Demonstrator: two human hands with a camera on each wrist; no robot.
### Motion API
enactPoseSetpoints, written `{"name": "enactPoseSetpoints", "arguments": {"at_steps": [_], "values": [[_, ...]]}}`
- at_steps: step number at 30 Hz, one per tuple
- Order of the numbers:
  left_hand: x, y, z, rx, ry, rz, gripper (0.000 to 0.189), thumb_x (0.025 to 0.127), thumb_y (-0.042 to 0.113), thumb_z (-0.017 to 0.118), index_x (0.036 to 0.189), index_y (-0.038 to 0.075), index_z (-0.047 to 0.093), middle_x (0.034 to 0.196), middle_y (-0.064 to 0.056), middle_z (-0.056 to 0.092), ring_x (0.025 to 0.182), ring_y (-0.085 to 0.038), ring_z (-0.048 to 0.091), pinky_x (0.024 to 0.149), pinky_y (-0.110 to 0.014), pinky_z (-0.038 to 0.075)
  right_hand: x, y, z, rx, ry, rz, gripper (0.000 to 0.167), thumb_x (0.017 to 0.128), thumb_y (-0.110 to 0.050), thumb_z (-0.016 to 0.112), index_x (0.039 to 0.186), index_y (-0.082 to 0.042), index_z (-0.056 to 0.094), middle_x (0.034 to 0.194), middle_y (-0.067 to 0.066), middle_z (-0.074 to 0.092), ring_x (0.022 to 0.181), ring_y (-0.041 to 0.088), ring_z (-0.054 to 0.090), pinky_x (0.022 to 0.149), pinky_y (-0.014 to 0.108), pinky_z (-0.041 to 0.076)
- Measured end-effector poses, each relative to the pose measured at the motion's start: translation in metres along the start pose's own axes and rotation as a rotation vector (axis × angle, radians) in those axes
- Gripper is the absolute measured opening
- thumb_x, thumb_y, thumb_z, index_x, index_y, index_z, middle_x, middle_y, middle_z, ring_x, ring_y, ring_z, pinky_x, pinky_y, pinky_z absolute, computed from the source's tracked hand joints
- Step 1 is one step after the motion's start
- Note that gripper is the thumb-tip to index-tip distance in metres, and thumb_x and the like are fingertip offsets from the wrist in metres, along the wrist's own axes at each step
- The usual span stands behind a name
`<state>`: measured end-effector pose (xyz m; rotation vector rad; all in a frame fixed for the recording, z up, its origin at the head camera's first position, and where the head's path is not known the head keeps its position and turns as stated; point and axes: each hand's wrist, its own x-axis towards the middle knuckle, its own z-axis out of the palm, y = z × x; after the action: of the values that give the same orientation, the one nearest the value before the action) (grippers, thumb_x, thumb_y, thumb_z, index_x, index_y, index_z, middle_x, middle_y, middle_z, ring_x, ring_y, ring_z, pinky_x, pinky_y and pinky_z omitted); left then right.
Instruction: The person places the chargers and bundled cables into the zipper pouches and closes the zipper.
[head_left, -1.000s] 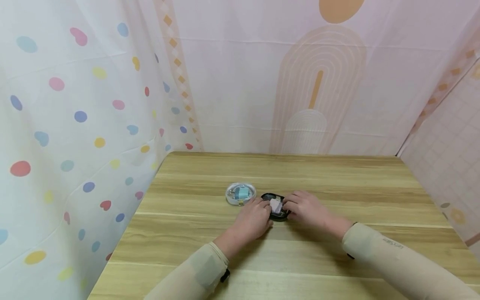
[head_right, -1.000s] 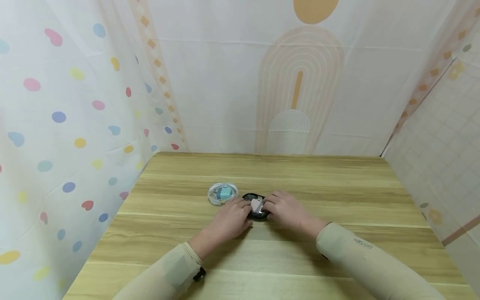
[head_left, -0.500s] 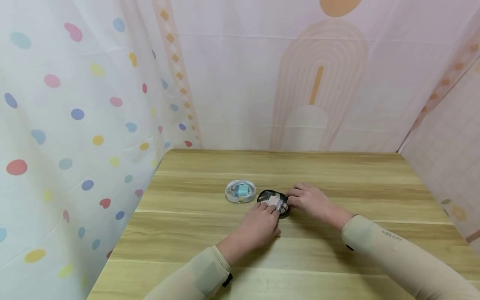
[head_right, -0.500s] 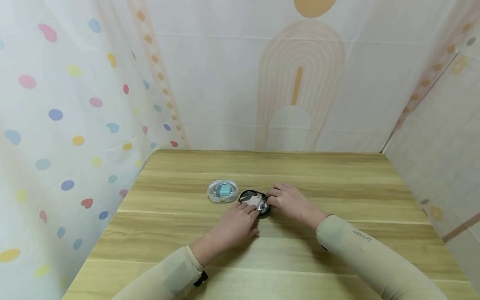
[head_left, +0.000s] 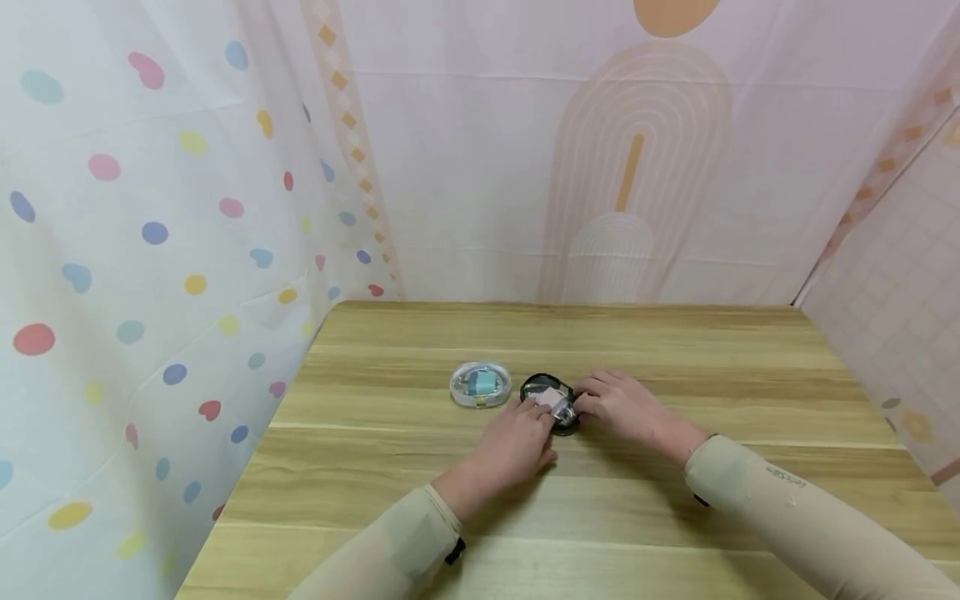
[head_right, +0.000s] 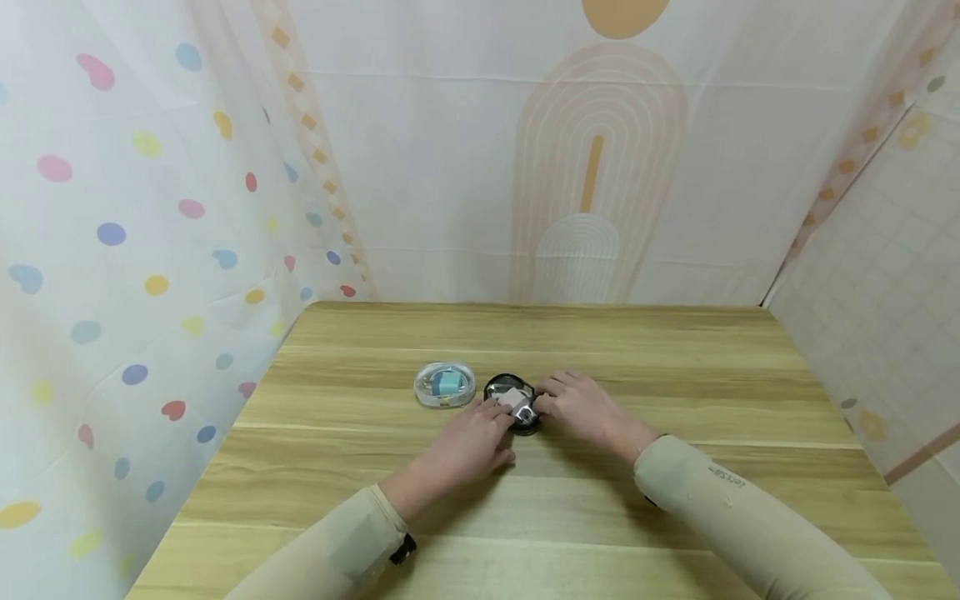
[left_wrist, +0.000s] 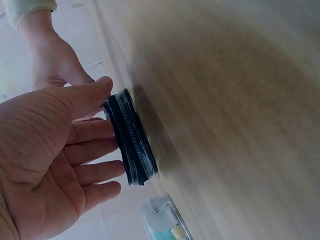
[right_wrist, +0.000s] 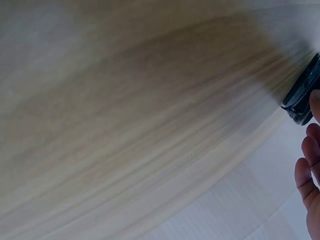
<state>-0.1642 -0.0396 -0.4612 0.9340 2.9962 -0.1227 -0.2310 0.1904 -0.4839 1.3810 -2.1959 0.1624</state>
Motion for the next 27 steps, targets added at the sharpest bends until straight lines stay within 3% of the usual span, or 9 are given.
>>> {"name": "enactPoseSetpoints", "arguments": {"at_steps": [7, 15, 20, 24, 27], "values": [[0.011, -0.008, 0.000, -0.063, -0.016, -0.003, 0.062, 0.098, 0.047, 0.075, 0.143, 0.006, 0.064, 0.149, -0.013, 0.067, 0.148, -0.032, 0.056, 0.128, -0.047, 0.042, 0.001, -0.002, -0.001, 0.015, -0.045, 0.056, 0.021, 0.078, -0.016, 0.094, 0.094, -0.014, 0.081, 0.107, 0.006, 0.079, 0.099, 0.022, 0.073, 0.089, 0.041, 0.064], [0.019, -0.017, 0.001, -0.036, 0.025, 0.056, 0.062, 0.101, 0.044, 0.073, 0.152, 0.013, 0.059, 0.146, -0.008, 0.068, 0.141, -0.028, 0.061, 0.127, -0.045, 0.043, 0.003, -0.004, 0.000, 0.009, -0.058, 0.097, 0.019, 0.079, -0.014, 0.094, 0.093, -0.014, 0.081, 0.107, 0.005, 0.079, 0.098, 0.022, 0.073, 0.087, 0.042, 0.064], [0.021, -0.021, 0.002, -0.010, 0.027, 0.086, 0.060, 0.100, 0.044, 0.074, 0.151, 0.014, 0.061, 0.146, -0.006, 0.067, 0.140, -0.025, 0.061, 0.127, -0.043, 0.042, 0.002, -0.003, 0.000, 0.039, -0.019, 0.120, 0.023, 0.079, -0.010, 0.093, 0.098, -0.010, 0.079, 0.105, 0.006, 0.078, 0.097, 0.024, 0.074, 0.087, 0.041, 0.064], [0.022, -0.023, 0.002, 0.000, 0.023, 0.095, 0.061, 0.100, 0.045, 0.074, 0.151, 0.015, 0.061, 0.148, -0.005, 0.067, 0.140, -0.026, 0.061, 0.126, -0.043, 0.044, -0.002, 0.002, -0.004, 0.117, -0.025, 0.249, 0.027, 0.082, -0.006, 0.089, 0.106, -0.006, 0.077, 0.106, 0.008, 0.079, 0.096, 0.026, 0.076, 0.084, 0.042, 0.065], [0.022, -0.024, 0.001, 0.008, 0.012, 0.086, 0.061, 0.099, 0.046, 0.075, 0.151, 0.017, 0.061, 0.150, -0.005, 0.066, 0.142, -0.026, 0.060, 0.125, -0.042, 0.045, -0.004, 0.007, -0.008, 0.229, -0.115, 0.425, 0.024, 0.090, -0.008, 0.084, 0.111, -0.003, 0.076, 0.108, 0.012, 0.080, 0.094, 0.028, 0.078, 0.082, 0.043, 0.066]]}}
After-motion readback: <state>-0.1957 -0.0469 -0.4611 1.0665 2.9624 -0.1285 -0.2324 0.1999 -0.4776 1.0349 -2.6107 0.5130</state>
